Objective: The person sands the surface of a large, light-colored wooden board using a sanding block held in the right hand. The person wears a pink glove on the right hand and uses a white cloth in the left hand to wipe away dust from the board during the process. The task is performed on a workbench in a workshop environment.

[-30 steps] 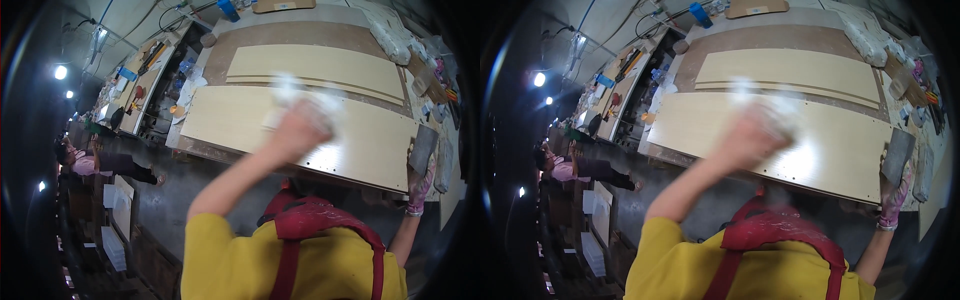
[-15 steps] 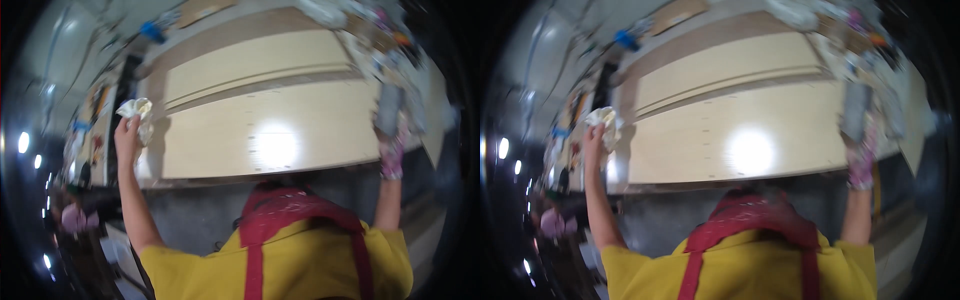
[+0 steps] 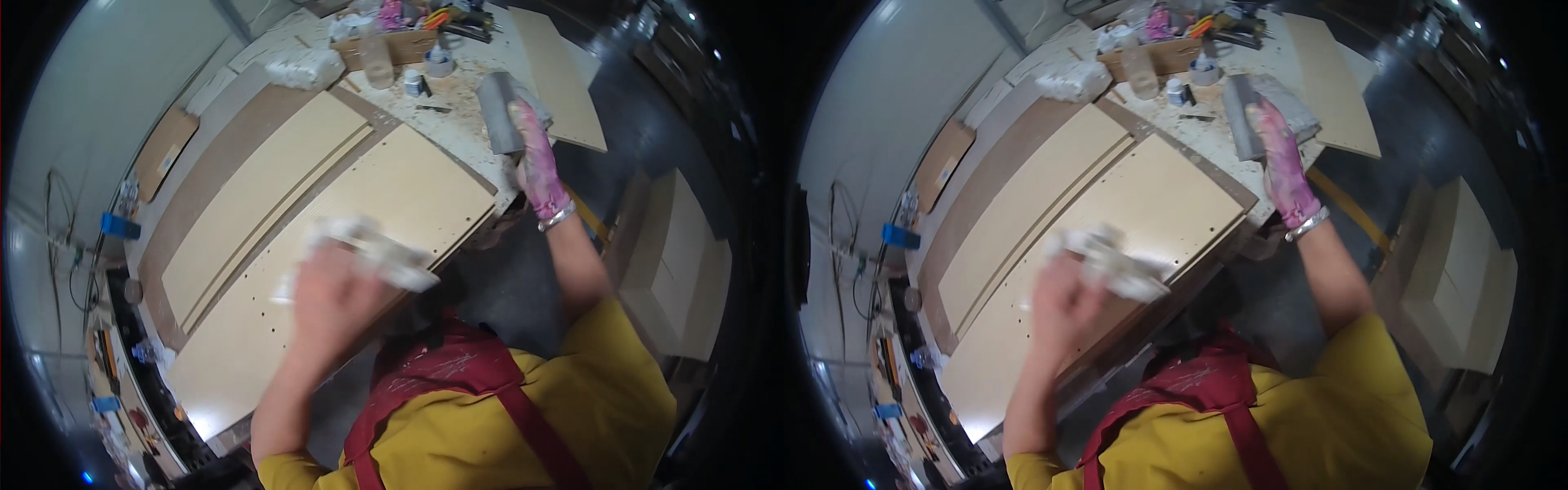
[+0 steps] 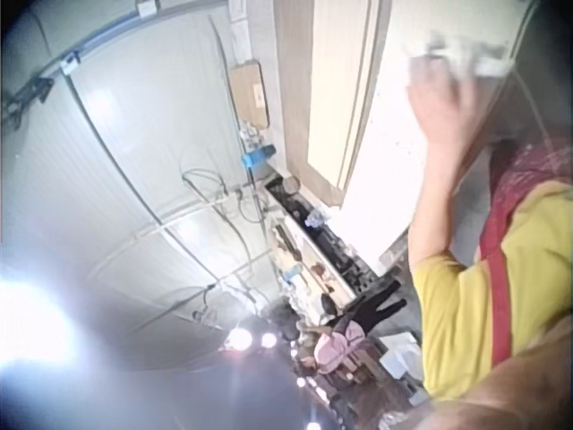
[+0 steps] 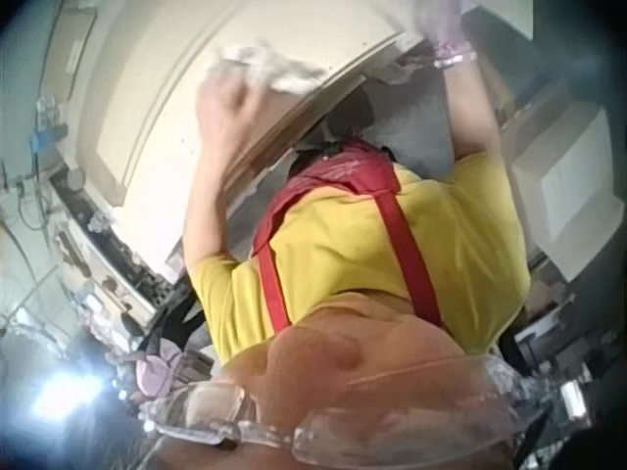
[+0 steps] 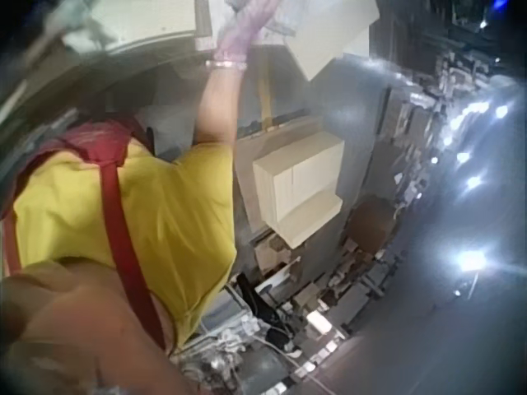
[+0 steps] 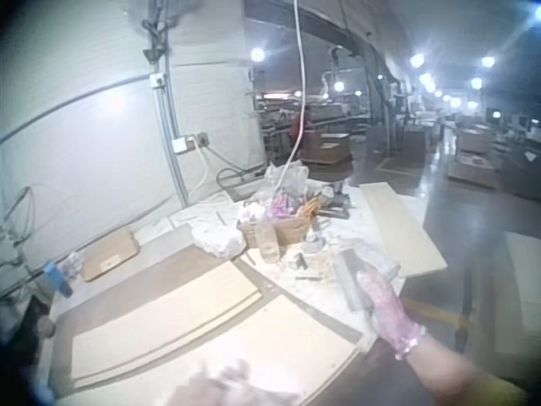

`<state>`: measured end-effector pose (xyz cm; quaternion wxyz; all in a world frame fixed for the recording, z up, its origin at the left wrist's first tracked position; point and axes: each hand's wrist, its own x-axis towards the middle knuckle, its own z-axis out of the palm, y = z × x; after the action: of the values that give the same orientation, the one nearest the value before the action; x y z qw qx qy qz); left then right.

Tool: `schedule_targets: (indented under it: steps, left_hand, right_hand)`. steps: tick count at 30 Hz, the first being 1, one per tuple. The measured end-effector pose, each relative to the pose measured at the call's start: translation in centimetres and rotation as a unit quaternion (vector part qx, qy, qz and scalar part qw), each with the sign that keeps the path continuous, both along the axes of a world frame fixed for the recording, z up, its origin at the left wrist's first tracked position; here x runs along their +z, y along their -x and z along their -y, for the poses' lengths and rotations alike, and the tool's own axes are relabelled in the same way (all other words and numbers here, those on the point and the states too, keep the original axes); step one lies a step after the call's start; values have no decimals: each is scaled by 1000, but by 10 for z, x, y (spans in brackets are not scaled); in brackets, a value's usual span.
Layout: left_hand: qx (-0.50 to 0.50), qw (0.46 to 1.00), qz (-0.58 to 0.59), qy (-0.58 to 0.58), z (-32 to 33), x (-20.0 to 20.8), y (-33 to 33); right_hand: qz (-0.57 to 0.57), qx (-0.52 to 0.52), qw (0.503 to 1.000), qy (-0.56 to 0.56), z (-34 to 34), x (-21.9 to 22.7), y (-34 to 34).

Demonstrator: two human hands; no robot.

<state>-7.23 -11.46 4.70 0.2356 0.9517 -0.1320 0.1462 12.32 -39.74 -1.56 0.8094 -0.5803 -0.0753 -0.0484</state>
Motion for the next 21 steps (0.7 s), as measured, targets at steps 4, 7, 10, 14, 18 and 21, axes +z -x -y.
schedule_targets:
  steps: [4,7,10,14,18,21]
  left_hand:
    - [182,983,6,0,-67,-29,-47]
    - [262,958,-106,-50,-65,-36,-56]
    - [234,964,-98,-85,-69,-45,-63]
    - [173,972,33,-153,-66,-57,-67]
    - [192,966,67,-160,-64,-61,-72]
    - [232,956,58,-172,-75,-72,-65]
  right_hand:
    - [103,99,894,425,21,34,19]
    - [126,131,820,542,27,63,52]
    - [101,209,784,576,36,61,79]
    - [258,110,741,610,-42,28,17]
    - [94,139,805,568,-74,31,-42]
    - [178,160,753,613,-36,27,4]
